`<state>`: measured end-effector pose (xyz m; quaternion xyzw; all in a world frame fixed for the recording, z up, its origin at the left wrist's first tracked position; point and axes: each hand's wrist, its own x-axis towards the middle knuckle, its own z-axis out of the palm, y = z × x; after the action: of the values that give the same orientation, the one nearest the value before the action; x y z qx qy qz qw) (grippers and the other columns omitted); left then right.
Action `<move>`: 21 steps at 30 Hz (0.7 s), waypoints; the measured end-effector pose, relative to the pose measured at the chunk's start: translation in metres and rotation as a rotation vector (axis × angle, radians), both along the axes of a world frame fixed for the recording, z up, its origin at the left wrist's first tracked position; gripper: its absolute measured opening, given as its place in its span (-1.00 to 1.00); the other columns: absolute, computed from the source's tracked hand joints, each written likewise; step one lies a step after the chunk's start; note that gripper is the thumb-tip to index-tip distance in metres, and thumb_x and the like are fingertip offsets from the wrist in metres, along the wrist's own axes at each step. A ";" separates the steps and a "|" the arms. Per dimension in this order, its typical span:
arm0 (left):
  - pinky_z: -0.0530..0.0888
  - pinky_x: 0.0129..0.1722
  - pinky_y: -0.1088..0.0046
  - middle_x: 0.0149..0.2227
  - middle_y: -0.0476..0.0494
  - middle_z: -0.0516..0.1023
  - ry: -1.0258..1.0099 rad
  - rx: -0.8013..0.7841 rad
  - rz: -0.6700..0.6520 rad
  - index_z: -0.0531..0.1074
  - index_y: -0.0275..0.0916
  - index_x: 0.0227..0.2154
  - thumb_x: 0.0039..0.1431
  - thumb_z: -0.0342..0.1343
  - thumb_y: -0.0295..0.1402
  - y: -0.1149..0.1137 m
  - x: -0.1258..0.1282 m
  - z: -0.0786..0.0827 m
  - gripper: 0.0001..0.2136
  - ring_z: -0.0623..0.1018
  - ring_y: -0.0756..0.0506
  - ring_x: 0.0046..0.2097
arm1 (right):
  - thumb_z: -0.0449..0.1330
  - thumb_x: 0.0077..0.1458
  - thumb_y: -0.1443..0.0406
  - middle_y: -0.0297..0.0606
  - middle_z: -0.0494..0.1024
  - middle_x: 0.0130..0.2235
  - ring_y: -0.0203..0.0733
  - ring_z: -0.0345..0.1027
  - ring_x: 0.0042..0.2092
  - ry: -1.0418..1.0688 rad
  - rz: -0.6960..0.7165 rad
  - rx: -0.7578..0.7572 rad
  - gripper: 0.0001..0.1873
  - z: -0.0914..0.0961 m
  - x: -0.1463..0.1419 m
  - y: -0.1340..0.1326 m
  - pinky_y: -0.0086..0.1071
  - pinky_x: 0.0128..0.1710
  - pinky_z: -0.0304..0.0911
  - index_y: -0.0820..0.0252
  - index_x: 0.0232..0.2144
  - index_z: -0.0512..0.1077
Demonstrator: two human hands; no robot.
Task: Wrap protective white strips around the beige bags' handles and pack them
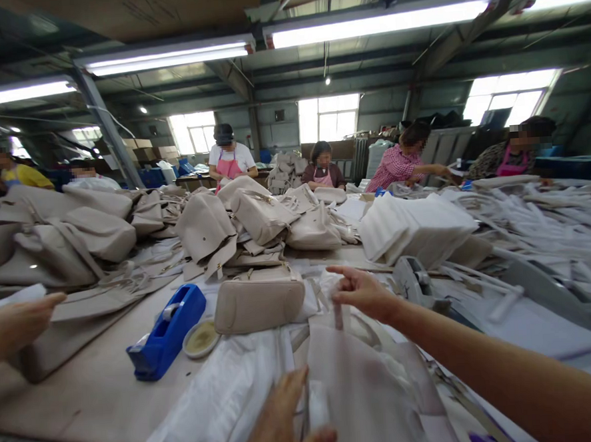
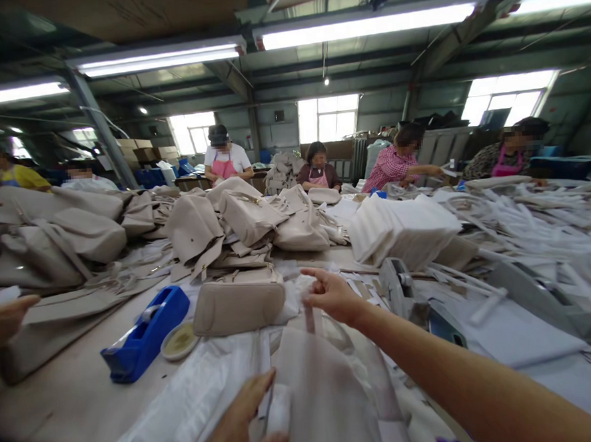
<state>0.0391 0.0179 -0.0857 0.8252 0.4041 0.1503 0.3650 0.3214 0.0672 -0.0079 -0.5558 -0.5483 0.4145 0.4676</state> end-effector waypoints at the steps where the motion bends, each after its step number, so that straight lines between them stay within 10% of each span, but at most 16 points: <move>1: 0.31 0.27 0.00 0.28 -0.41 0.30 -0.044 0.098 0.042 0.31 -0.28 0.23 0.15 0.12 -0.03 0.007 0.001 0.013 -0.36 0.31 -0.39 0.29 | 0.29 -0.01 0.35 -0.51 0.35 -0.51 -0.32 0.28 -0.44 -0.132 0.059 0.132 -0.35 0.004 0.000 -0.013 -0.44 -0.38 0.21 0.19 0.16 0.31; 5: 0.24 0.31 0.01 0.31 -0.40 0.24 -0.182 0.616 0.054 0.25 -0.30 0.24 0.24 0.04 -0.25 0.039 0.022 0.072 -0.48 0.20 -0.31 0.35 | 0.09 0.25 0.35 -0.20 0.58 -0.27 -0.20 0.42 -0.25 -0.708 0.326 0.570 -0.63 0.012 -0.013 -0.061 -0.32 -0.19 0.27 0.14 0.10 0.39; 11: 0.25 0.25 0.11 0.09 -0.13 0.55 0.326 0.666 -0.707 0.41 -0.04 0.13 -0.06 0.20 -0.50 0.104 0.069 0.110 -0.39 0.29 -0.28 0.30 | -0.01 0.25 0.44 -0.19 0.58 -0.36 -0.12 0.36 -0.32 -1.180 0.558 0.840 -0.66 0.017 -0.031 -0.084 -0.20 -0.19 0.24 0.23 0.02 0.40; 16: 0.42 -0.04 0.22 -0.31 -0.18 0.66 0.617 0.709 -0.641 0.63 -0.18 -0.38 -0.21 0.41 -0.38 0.154 0.092 0.117 -0.77 0.57 -0.27 -0.10 | 0.00 0.27 0.40 -0.17 0.60 -0.30 -0.15 0.42 -0.29 -0.987 0.326 0.687 -0.64 -0.003 -0.012 -0.083 -0.25 -0.18 0.25 0.23 0.09 0.35; 21: 0.39 -0.14 0.24 -0.37 -0.28 0.62 0.613 0.886 -0.395 0.60 -0.31 -0.44 0.04 0.23 -0.38 0.149 0.107 0.196 -0.90 0.55 -0.23 -0.24 | 0.20 0.07 0.32 -0.34 0.56 -0.40 -0.20 0.41 -0.37 -0.589 -0.132 0.233 -0.41 -0.012 0.022 -0.060 -0.36 -0.31 0.24 0.24 0.17 0.29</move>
<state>0.1462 0.1665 0.1103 0.9651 0.2280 -0.0120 -0.1284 0.3437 0.0067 -0.0194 -0.6288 -0.6666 0.1393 0.3752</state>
